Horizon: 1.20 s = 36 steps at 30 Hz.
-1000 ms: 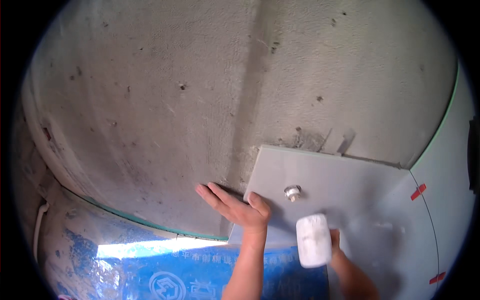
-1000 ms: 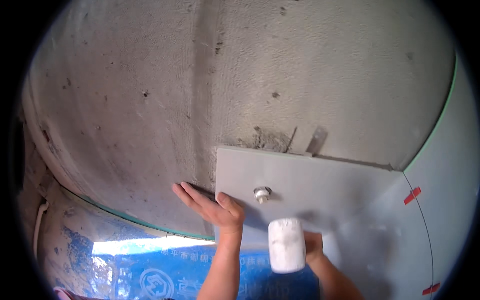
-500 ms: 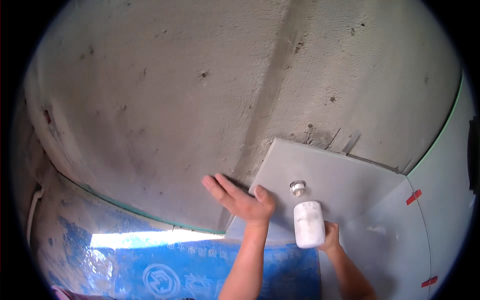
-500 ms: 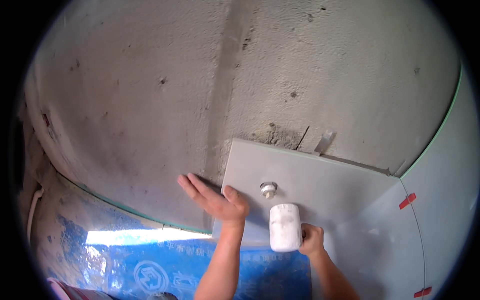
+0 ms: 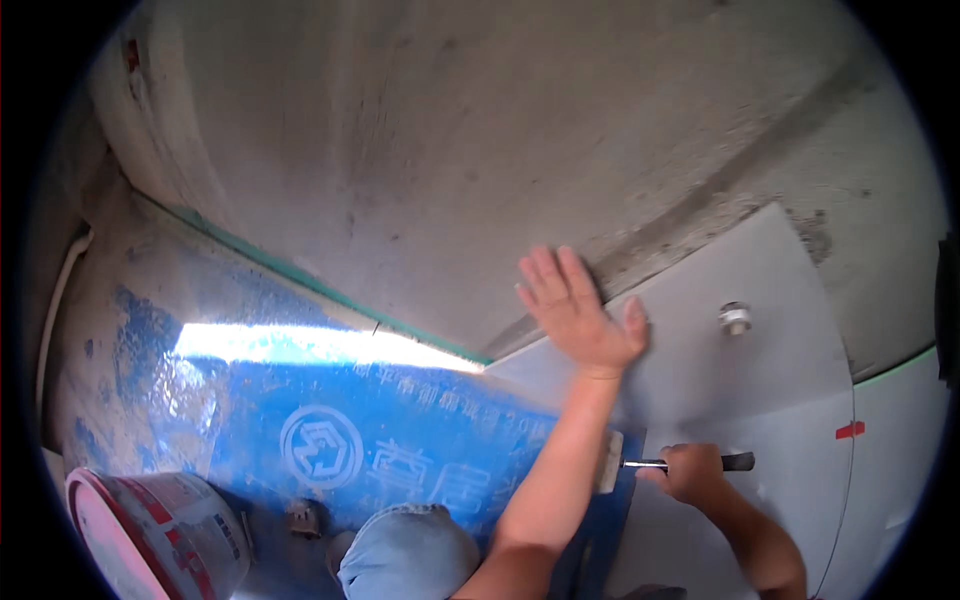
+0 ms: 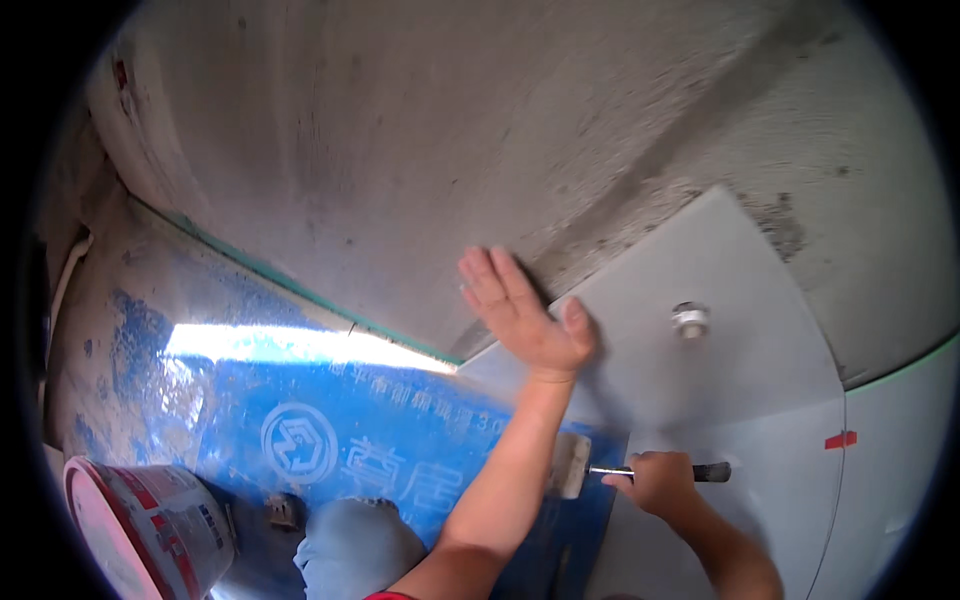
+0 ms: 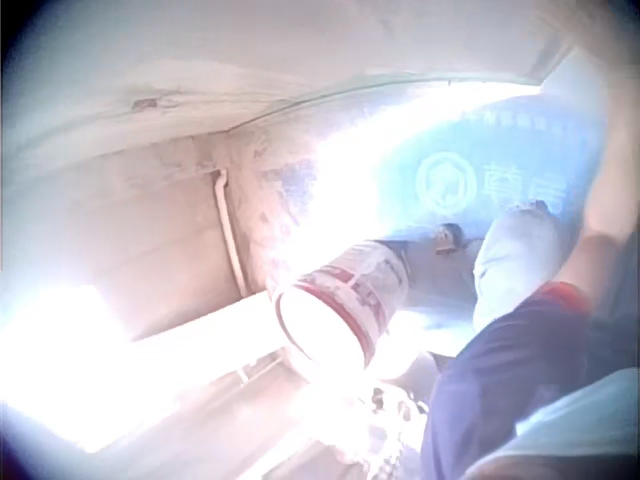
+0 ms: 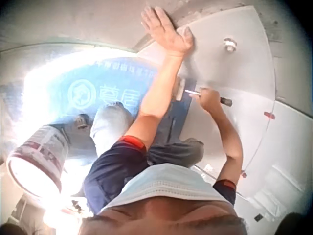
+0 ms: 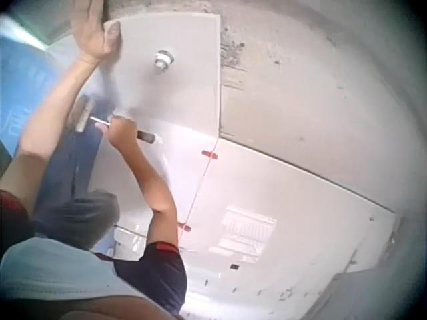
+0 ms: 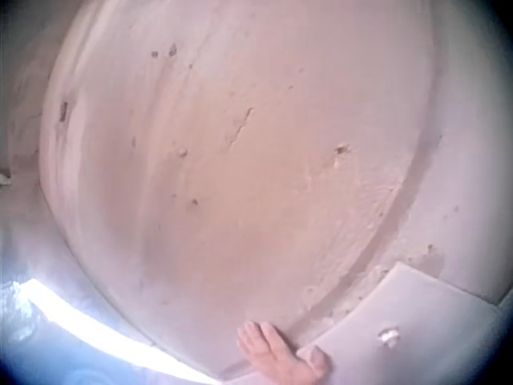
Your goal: The person installs a wall tile by positioning it against a pre-mortared wall and then repeatedly striking the surface with a rubber mallet to secure it.
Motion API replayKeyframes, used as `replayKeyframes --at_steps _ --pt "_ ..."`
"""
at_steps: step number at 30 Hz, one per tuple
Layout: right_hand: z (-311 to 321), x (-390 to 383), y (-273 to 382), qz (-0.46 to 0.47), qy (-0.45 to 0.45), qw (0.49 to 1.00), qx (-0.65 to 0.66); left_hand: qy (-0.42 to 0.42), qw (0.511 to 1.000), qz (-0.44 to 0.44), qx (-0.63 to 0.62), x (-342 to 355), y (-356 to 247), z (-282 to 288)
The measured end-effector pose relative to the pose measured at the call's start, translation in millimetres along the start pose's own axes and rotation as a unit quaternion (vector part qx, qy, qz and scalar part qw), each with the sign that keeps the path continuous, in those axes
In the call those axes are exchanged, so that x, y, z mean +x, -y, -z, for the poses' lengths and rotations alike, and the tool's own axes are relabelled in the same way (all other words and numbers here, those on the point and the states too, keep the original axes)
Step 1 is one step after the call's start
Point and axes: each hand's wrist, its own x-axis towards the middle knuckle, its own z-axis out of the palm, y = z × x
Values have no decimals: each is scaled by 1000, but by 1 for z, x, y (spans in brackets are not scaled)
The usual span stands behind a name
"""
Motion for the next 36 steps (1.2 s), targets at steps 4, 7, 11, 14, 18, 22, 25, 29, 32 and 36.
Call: replayKeyframes --at_steps 4,7,11,14,18,22,25,29,32,36 --pt "38 49 0 65 111 991 39 -3 1000 -6 2 10 1 3" --pt "28 58 -9 -76 55 986 139 3 1000 -3 -25 5 -5 -5" --pt "14 53 12 127 -37 989 69 18 1000 2 -25 2 3 -4" --pt "29 78 -4 -89 31 990 101 4 1000 -6 -29 1 3 -8" --pt "32 61 8 47 59 997 29 -2 999 1 -42 -1 2 -7" --pt "31 61 5 22 31 998 59 -4 999 3 -41 1 2 -3" --pt "36 61 9 38 59 996 48 -31 997 19 -64 5 -1 -4" --pt "44 53 -6 -90 50 989 106 -21 997 10 -70 7 -9 -9" --pt "2 33 -23 -52 59 997 0 -11 999 4 -34 -1 7 -9" --pt "5 10 -38 -67 138 987 -56 -26 999 -27 -19 7 12 -10"
